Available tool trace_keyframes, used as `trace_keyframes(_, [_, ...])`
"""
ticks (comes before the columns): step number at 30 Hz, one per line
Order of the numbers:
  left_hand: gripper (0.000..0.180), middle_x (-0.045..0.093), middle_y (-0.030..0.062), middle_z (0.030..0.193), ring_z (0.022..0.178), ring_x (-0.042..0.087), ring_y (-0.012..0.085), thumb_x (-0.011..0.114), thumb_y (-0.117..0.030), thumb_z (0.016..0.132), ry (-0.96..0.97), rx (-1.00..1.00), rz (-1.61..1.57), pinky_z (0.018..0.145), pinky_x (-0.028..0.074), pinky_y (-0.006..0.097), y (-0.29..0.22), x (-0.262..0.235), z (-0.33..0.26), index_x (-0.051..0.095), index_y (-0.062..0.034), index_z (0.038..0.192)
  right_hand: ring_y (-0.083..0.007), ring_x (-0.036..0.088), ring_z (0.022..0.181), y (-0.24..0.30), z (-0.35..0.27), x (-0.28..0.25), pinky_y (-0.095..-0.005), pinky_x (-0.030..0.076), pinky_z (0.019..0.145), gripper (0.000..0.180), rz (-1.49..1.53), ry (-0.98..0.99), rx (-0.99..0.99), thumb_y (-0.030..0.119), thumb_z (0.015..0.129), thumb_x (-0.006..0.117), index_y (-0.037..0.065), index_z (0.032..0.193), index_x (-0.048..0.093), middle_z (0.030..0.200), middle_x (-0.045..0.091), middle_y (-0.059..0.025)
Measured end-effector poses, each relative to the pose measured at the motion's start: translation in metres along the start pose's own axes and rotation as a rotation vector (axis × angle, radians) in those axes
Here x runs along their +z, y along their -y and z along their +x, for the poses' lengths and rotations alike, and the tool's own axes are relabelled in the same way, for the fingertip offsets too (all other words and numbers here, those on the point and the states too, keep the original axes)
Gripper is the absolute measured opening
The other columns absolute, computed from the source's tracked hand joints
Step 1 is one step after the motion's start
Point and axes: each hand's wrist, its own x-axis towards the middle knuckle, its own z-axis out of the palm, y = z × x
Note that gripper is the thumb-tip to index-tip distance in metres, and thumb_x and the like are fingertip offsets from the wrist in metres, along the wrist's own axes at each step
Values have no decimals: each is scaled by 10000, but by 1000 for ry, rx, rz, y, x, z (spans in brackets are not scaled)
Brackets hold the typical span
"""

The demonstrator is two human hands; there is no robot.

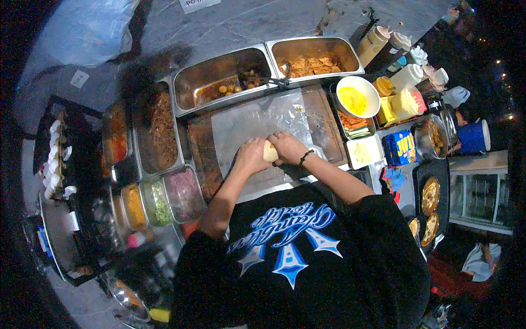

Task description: The person places a tortilla on a work surface, adds shredded vegetables and fried chicken pieces, then folds and rolls the tortilla into a wrap. The wrap is wrapped in plastic film and placed on a tray.

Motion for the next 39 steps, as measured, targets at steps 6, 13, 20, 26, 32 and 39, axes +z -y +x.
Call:
trace_keyframes(6, [659,595,171,1101,1081,580,363,853,-308,573,84,-54,17,896,497,460,-13,-10,1,561,-5,1081,-359,577,1072,15,4,-16,-455,495,906,773,-115,115,106,337,542,876,18,1136,499,1119,584,-174])
trace_keyframes(13, [694,600,195,1112,1062,570,387,865,-285,549,136,-123,13,922,487,465,-13,-4,11,563,15,1098,-358,577,1074,4,15,4,-475,511,879,711,-123,130,163,319,560,871,3,1088,513,1107,584,-174])
trace_keyframes(20, [730,595,202,1112,1078,569,386,891,-319,516,152,-144,8,919,491,467,-11,-4,16,576,19,1082,-351,563,1098,9,17,-8,-468,504,903,739,-118,131,137,299,545,887,15,1117,515,1139,574,-167])
trace_keyframes(26, [744,590,199,1118,1076,578,371,885,-362,537,136,-105,115,907,494,480,-15,-9,16,565,25,1086,-346,558,1137,20,16,-23,-480,474,943,833,-226,250,189,450,562,858,5,1176,510,1170,575,-173])
trace_keyframes(32, [711,604,208,1085,1051,585,388,859,-392,568,119,-118,108,912,488,485,-9,4,16,569,37,1056,-329,570,1117,10,21,-2,-467,481,924,805,-250,162,128,399,551,875,-5,1151,522,1121,604,-156])
trace_keyframes(39, [679,621,200,1060,1051,588,374,856,-377,570,120,-111,114,899,491,474,-14,-1,15,581,36,1033,-335,568,1113,11,19,1,-467,478,930,738,-201,155,140,329,586,866,6,1155,526,1149,592,-156])
